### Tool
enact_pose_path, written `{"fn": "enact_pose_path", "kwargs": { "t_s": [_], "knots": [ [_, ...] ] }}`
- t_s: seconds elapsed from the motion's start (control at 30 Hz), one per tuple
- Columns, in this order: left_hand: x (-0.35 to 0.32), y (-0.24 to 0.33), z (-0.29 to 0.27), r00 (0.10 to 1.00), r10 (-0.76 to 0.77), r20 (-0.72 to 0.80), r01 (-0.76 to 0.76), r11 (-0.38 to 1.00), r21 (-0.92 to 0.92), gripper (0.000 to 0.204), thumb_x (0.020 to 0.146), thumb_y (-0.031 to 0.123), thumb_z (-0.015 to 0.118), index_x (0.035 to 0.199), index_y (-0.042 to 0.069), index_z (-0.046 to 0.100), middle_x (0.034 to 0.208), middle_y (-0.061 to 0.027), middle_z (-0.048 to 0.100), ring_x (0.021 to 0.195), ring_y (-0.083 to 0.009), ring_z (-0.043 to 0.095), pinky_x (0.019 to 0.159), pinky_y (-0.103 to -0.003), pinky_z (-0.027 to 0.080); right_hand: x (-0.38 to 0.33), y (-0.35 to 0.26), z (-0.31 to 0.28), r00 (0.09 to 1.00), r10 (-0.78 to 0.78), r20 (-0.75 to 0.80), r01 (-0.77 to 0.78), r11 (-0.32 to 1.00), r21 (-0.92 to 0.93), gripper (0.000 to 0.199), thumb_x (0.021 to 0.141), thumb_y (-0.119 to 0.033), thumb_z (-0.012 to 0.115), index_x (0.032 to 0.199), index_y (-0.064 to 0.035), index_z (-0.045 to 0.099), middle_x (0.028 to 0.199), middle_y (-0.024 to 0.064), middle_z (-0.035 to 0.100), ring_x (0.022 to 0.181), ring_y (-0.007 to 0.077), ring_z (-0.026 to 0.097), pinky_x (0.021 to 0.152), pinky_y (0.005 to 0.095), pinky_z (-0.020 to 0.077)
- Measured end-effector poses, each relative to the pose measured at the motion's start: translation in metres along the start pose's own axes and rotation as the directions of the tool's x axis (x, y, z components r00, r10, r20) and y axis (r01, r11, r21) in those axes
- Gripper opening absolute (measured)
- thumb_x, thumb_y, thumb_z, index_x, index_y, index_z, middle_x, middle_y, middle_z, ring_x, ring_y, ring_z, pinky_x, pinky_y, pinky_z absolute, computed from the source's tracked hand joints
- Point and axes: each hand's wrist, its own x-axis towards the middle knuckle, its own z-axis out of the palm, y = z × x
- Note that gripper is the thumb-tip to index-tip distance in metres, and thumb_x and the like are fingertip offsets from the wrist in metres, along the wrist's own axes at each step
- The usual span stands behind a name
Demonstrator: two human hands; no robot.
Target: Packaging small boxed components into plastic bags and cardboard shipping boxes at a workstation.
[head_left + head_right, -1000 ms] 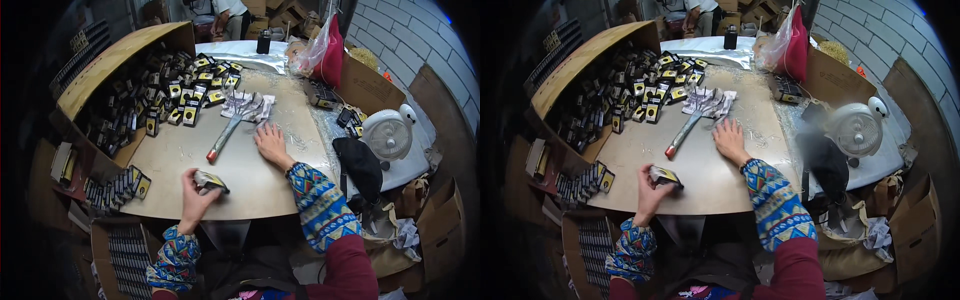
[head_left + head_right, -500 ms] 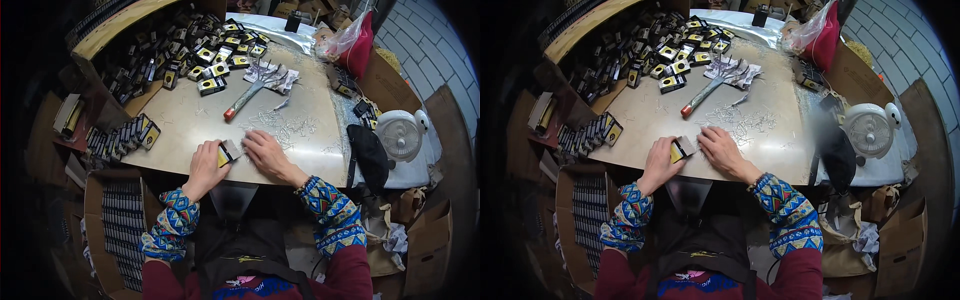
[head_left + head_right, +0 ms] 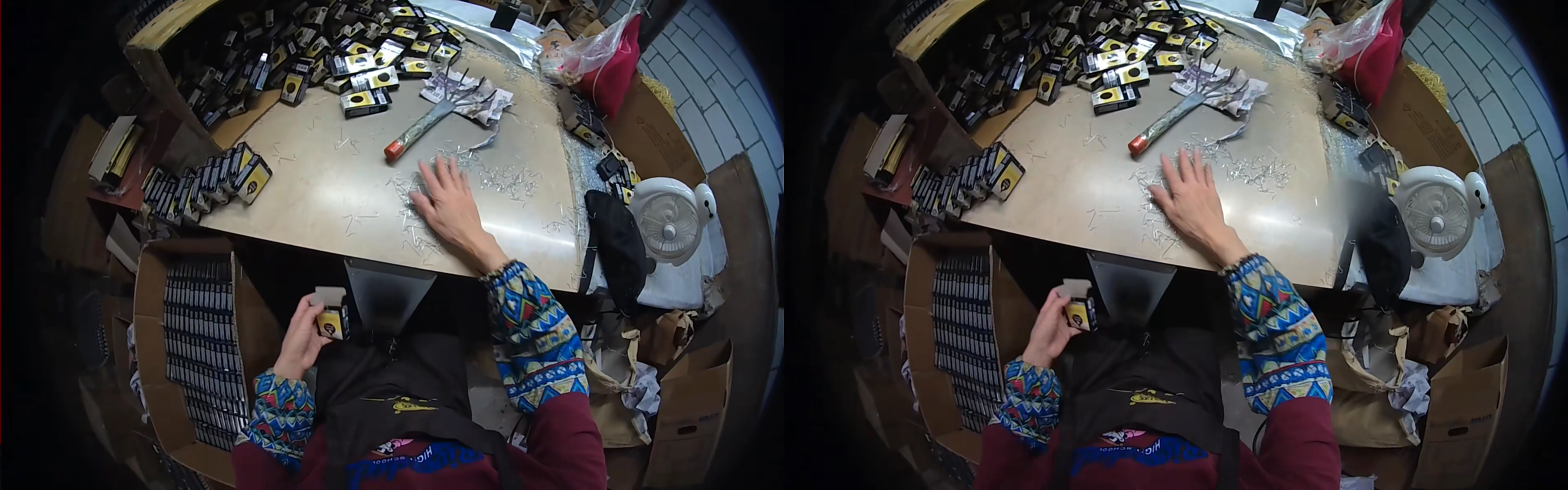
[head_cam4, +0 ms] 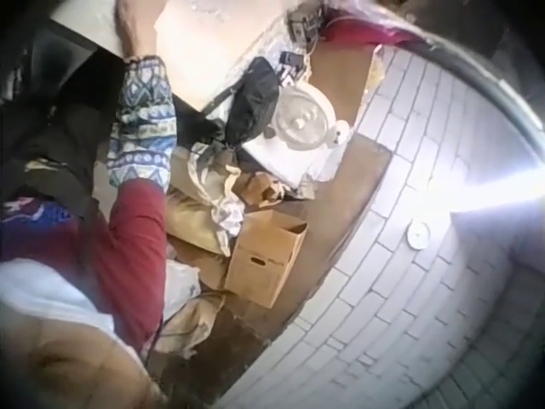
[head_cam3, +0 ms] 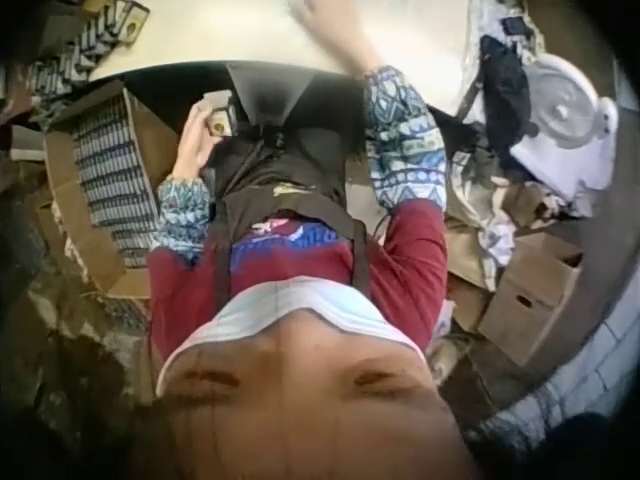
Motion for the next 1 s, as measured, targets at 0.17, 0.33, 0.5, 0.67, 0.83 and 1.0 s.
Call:
{"fn": "enact_pose_path", "kwargs": {
  "t_s": [0.17,0.33,0.5,0.67,0.83,1.0],
  "knots": [
    [0.009,-0.057,-0.011,0.992,-0.039,-0.121,0.081,0.928,0.364,0.025,0.091,0.009,0.055,0.116,0.008,0.057,0.101,-0.0021,0.061,0.090,-0.0105,0.059,0.070,-0.025,0.048,-0.006,-0.027,0.014,0.991,-0.058,0.121,0.059,0.998,-0.009,0.049,0.096,-0.034,0.054,0.135,-0.0058,0.050,0.142,0.0238,0.042,0.134,0.0402,0.035,0.111,0.0482,0.0283],
    [0.009,-0.087,0.010,0.991,0.032,0.126,-0.069,0.950,0.306,0.026,0.087,0.006,0.061,0.112,0.002,0.057,0.100,-0.0043,0.063,0.091,-0.0107,0.058,0.077,-0.023,0.046,-0.011,-0.054,0.028,0.992,-0.117,0.052,0.122,0.985,-0.119,0.045,0.094,-0.029,0.056,0.130,-0.0041,0.053,0.137,0.0256,0.046,0.129,0.0429,0.039,0.107,0.0482,0.0339],
    [-0.001,-0.095,0.028,0.996,-0.069,-0.047,0.071,0.997,0.036,0.021,0.087,0.004,0.059,0.108,0.005,0.058,0.095,-0.0024,0.063,0.085,-0.0092,0.059,0.071,-0.024,0.048,-0.062,-0.102,0.026,0.985,-0.095,0.143,0.102,0.994,-0.038,0.047,0.095,-0.021,0.052,0.134,0.0044,0.044,0.140,0.0327,0.037,0.134,0.0491,0.031,0.111,0.0522,0.0273],
    [-0.008,-0.090,0.041,0.979,-0.071,-0.191,0.085,0.994,0.067,0.018,0.088,0.004,0.057,0.106,0.009,0.058,0.090,-0.0001,0.062,0.080,-0.0074,0.058,0.065,-0.023,0.047,-0.087,-0.123,-0.010,0.947,-0.096,0.307,0.087,0.995,0.041,0.050,0.096,-0.020,0.052,0.139,0.0030,0.040,0.142,0.0324,0.036,0.136,0.0489,0.030,0.111,0.0519,0.0284],
    [-0.006,-0.092,0.039,0.987,-0.084,-0.139,0.093,0.994,0.058,0.021,0.087,0.006,0.057,0.108,0.006,0.057,0.092,-0.0012,0.061,0.082,-0.0075,0.057,0.070,-0.022,0.045,-0.067,-0.088,-0.004,0.961,-0.146,0.236,0.146,0.989,0.020,0.047,0.097,-0.020,0.051,0.137,0.0046,0.042,0.139,0.0276,0.044,0.134,0.0412,0.038,0.110,0.0496,0.0315],
    [-0.006,-0.097,0.041,0.995,0.008,-0.097,0.015,0.973,0.230,0.028,0.086,0.006,0.058,0.113,0.005,0.053,0.097,-0.0022,0.061,0.081,-0.0092,0.058,0.069,-0.024,0.047,-0.064,-0.077,-0.002,0.980,-0.095,0.174,0.101,0.994,-0.031,0.047,0.097,-0.018,0.052,0.136,0.0071,0.041,0.140,0.0272,0.043,0.134,0.0410,0.037,0.110,0.0503,0.0316]
  ]
}}
